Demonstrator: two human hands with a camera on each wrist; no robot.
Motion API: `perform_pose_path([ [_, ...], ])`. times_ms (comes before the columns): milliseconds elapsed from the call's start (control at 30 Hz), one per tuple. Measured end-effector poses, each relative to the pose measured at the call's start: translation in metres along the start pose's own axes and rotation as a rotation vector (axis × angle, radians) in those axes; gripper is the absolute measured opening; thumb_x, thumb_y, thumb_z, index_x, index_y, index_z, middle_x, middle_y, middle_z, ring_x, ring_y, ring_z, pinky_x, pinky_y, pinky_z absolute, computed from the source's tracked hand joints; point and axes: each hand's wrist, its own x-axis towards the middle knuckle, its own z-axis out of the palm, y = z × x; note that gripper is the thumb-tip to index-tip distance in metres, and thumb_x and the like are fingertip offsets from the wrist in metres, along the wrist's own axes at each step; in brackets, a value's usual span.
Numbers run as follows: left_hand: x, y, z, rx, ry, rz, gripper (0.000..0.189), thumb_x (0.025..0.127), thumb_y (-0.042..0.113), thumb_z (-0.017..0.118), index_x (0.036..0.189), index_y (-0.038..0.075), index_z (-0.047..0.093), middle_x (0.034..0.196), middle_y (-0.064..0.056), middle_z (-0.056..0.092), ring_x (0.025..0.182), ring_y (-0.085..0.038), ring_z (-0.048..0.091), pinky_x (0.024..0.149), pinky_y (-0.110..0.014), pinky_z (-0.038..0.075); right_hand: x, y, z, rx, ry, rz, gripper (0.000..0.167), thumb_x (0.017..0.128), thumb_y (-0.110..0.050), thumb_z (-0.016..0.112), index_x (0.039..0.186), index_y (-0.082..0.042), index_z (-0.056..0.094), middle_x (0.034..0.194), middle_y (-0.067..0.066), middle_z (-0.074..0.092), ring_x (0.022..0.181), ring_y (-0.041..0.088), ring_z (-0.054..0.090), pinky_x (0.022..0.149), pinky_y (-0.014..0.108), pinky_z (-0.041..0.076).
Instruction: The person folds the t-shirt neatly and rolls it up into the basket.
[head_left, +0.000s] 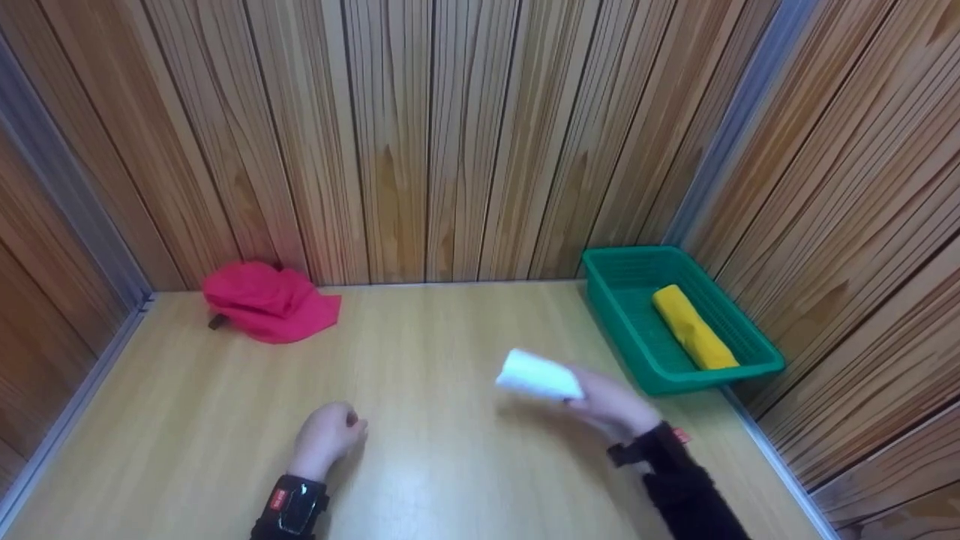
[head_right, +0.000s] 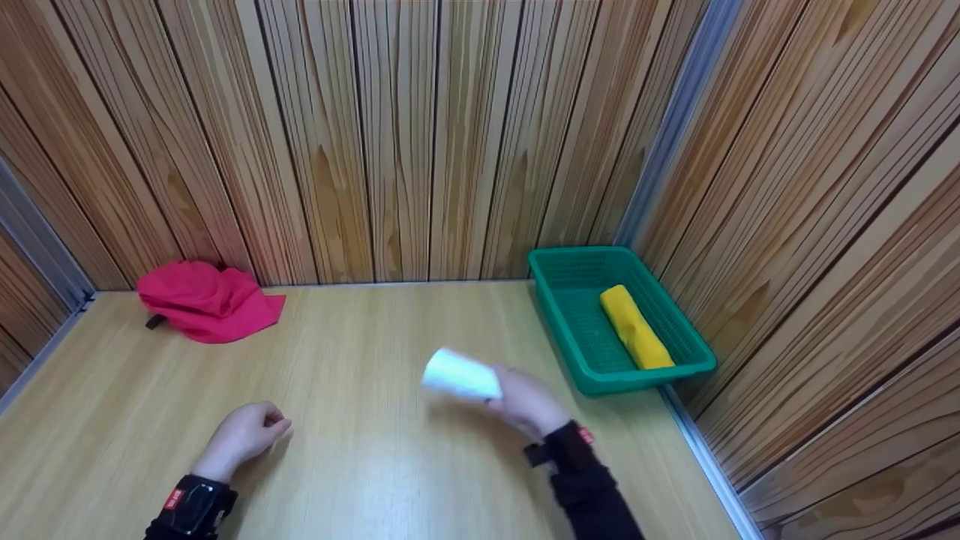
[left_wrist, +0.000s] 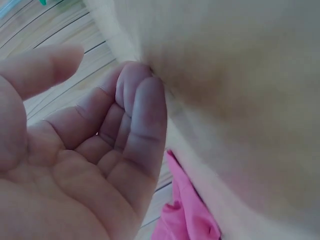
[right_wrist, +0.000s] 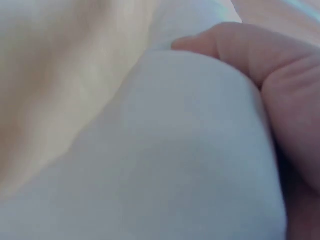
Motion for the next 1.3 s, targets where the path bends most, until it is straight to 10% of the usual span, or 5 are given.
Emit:
perform_pose_path([
  [233, -0.007, -0.002, -0.008, 0.051, -0.017, -0.026, 0.018, 0.091, 0.019, 0.067, 0.088, 0.001, 0.065, 0.074, -0.006, 0.057, 0.068, -0.023, 0.054, 0.064, -0.041, 0.047, 0.000, 0.030, -0.096, -0.122, 0.198, 0.212, 0.052, 0.092, -0.018, 0.064, 0.130, 0.009, 0.040, 0.116, 0.029, 0.058, 0.098, 0.038, 0.059, 0.083, 0.056, 0.049],
  [433, -0.011, -0.007, -0.009, 0.051, 0.010, -0.011, 0.020, 0.091, 0.019, 0.067, 0.090, -0.001, 0.065, 0.074, -0.006, 0.057, 0.068, -0.023, 0.054, 0.064, -0.042, 0.047, 0.014, 0.053, -0.137, -0.179, 0.228, 0.484, 0.065, 0.095, -0.028, 0.055, 0.130, 0.018, 0.028, 0.110, 0.037, 0.051, 0.091, 0.044, 0.056, 0.072, 0.052, 0.047],
  [667, -0.013, -0.019, -0.016, 0.069, 0.064, -0.019, 0.019, 0.089, 0.019, 0.066, 0.083, 0.001, 0.063, 0.072, -0.006, 0.056, 0.066, -0.023, 0.053, 0.062, -0.041, 0.045, 0.034, 0.076, -0.137, -0.186, 0.295, 0.664, 0.062, 0.097, -0.029, 0.052, 0.131, 0.016, 0.027, 0.112, 0.039, 0.050, 0.095, 0.046, 0.054, 0.075, 0.054, 0.047],
  [1067, -0.015, -0.023, -0.017, 0.060, 0.075, -0.020, 0.019, 0.089, 0.019, 0.066, 0.087, 0.000, 0.065, 0.074, -0.006, 0.058, 0.068, -0.023, 0.055, 0.063, -0.042, 0.047, 0.057, 0.087, -0.116, -0.171, 0.409, 0.742, 0.061, 0.098, -0.026, 0.052, 0.139, 0.012, 0.027, 0.119, 0.037, 0.049, 0.103, 0.048, 0.052, 0.087, 0.059, 0.045],
  [1300, -0.015, -0.024, -0.016, 0.066, 0.073, -0.025, 0.019, 0.089, 0.018, 0.067, 0.088, 0.000, 0.065, 0.075, -0.006, 0.059, 0.068, -0.023, 0.055, 0.064, -0.042, 0.047, 0.052, 0.093, -0.108, -0.174, 0.195, 0.708, 0.062, 0.100, -0.035, 0.050, 0.132, 0.017, 0.037, 0.110, 0.032, 0.052, 0.099, 0.045, 0.050, 0.086, 0.054, 0.044],
])
